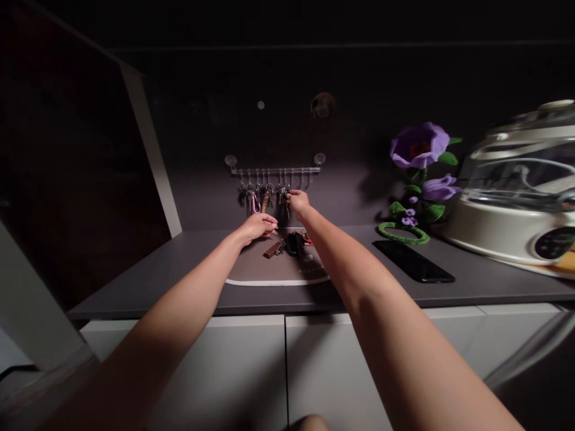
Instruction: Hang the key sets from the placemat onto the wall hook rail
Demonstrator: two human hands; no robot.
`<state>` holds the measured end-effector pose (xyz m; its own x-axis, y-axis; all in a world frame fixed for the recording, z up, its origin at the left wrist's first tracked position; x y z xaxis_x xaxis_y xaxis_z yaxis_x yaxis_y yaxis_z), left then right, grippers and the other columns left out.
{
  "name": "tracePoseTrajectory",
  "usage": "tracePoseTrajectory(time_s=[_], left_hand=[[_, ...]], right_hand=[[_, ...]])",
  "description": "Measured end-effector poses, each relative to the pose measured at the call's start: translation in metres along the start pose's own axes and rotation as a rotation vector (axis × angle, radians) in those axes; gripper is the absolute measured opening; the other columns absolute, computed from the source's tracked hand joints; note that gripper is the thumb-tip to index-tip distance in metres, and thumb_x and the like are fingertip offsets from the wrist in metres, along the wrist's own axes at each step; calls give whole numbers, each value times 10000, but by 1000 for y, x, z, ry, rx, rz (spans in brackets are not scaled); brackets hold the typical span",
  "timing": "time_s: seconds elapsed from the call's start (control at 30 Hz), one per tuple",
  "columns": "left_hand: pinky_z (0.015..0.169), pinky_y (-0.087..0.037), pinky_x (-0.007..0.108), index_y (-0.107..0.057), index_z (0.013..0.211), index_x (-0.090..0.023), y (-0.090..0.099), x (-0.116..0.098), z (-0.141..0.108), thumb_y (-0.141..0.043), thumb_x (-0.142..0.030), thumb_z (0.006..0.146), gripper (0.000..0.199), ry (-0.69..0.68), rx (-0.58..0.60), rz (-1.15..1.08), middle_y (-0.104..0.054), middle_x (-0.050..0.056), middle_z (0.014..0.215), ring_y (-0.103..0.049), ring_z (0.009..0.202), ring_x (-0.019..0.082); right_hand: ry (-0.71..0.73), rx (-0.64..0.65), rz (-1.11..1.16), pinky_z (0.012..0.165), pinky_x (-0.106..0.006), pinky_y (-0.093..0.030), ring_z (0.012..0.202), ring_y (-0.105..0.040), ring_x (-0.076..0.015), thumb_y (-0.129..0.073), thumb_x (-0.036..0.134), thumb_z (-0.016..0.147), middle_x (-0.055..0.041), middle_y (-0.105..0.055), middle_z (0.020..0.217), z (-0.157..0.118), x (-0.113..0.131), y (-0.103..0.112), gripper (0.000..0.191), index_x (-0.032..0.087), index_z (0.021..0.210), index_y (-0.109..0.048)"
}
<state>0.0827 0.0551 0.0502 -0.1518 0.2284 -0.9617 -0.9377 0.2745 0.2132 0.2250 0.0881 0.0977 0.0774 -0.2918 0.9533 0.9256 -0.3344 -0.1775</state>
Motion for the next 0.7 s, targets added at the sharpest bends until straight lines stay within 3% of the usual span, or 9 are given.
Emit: tracePoseTrajectory(time_s=[0.13, 0.3, 0.7], left_hand=[[570, -418, 218, -588, 742, -118, -4, 4, 2, -608, -81, 679, 76, -29, 44, 58, -564, 0, 586, -518, 523, 75], [583, -403, 227, -616, 737, -117, -10, 11, 4, -627, -115, 657, 81, -43, 124, 183, -553, -22, 564, -474, 499, 66], [595, -389, 231, -645, 642, -129, -19, 13, -6, -656, -175, 611, 57, -54, 230, 394, -579, -20, 527, -486, 510, 86]], right_hand=[[46, -16, -77, 683, -217, -444, 674, -543, -72, -542, 78, 711, -18, -607, 770, -6, -3, 3, 186, 141, 886, -553], [161, -46, -295, 851, -269, -414, 868, -565, -114, -543, 93, 701, -73, -616, 986, -20, -5, 9, 237, 123, 935, -570], [404, -15, -571, 862, -300, -429, 916, -585, -146, -474, 143, 763, -81, -637, 1004, -71, -20, 33, 223, 142, 955, -587]])
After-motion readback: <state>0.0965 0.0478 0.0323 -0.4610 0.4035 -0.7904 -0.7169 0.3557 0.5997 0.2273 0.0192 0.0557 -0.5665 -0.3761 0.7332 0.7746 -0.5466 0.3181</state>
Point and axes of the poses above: each hand's wrist, its own z-axis towards the middle knuckle, its own y-axis out of the back of the hand, x = y × z, the point moved 6 cm from there along z, towards the middle knuckle
